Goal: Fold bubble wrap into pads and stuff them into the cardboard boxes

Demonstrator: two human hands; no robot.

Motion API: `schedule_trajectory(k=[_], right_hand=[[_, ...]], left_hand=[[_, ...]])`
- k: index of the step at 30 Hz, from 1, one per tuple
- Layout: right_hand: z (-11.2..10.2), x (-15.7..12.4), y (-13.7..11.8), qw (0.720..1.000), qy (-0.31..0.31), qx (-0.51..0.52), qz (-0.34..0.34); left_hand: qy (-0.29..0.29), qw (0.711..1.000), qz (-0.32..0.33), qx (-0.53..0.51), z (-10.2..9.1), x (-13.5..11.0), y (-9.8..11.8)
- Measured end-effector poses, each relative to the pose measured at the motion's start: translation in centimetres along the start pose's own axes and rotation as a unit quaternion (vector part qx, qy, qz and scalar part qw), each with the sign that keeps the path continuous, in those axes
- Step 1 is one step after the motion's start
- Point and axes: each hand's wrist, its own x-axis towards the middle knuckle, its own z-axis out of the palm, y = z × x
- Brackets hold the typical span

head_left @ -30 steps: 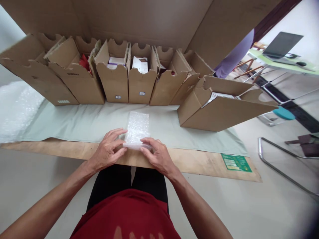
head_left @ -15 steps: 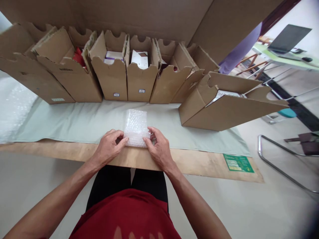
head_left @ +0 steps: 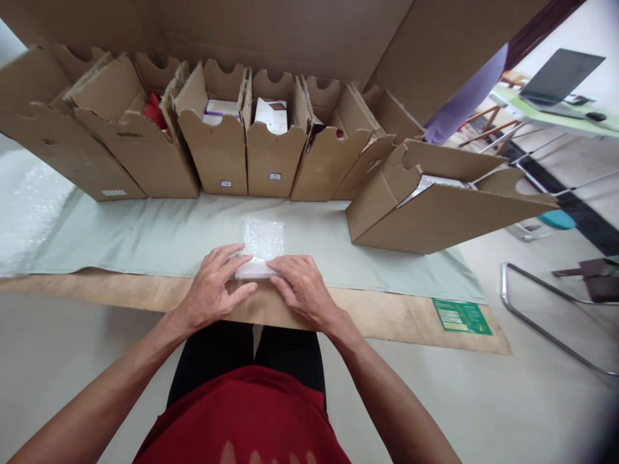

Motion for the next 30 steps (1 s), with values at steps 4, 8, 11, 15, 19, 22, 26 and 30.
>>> schedule_trajectory(k=[4,8,11,15,19,22,26,30], right_hand=[[-1.5,0.4,-0.4,0.993,-0.009,0.098,0.059],[-1.0,1.3,0.1,0.983,-0.003,0.118,0.140],[0.0,1.5,0.5,0.988,0.055,0.032,0.138],[0.6,0.6,0.1,0.995,0.062,-0.047,0.061],[1.0,0.1,-0.4,0.997,-0.004,-0.075,-0.005],[1.4,0.4,-0.2,0.997,0.002,-0.073,0.010],[1.0,0.7,-0.5,0.993,0.074,0.044,0.087],[0.6,0.0,-2.2,0.946,0.093,0.270,0.153]], left_hand=[[-0.015,0.998,-0.009,-0.057,-0.7,-0.5,0.1],[-0.010,0.986,-0.148,-0.079,-0.2,0.1,0.0],[-0.002,0.982,-0.182,-0.059,0.4,1.2,-0.1],[0.024,0.987,-0.157,0.001,1.2,2.4,-0.2],[0.045,0.986,-0.158,-0.004,1.3,2.5,-0.3],[0.074,0.974,-0.202,-0.075,0.9,1.6,0.3],[0.108,0.915,-0.295,-0.255,0.7,-0.4,2.1],[0.073,0.850,-0.337,-0.398,1.7,-1.3,3.6]])
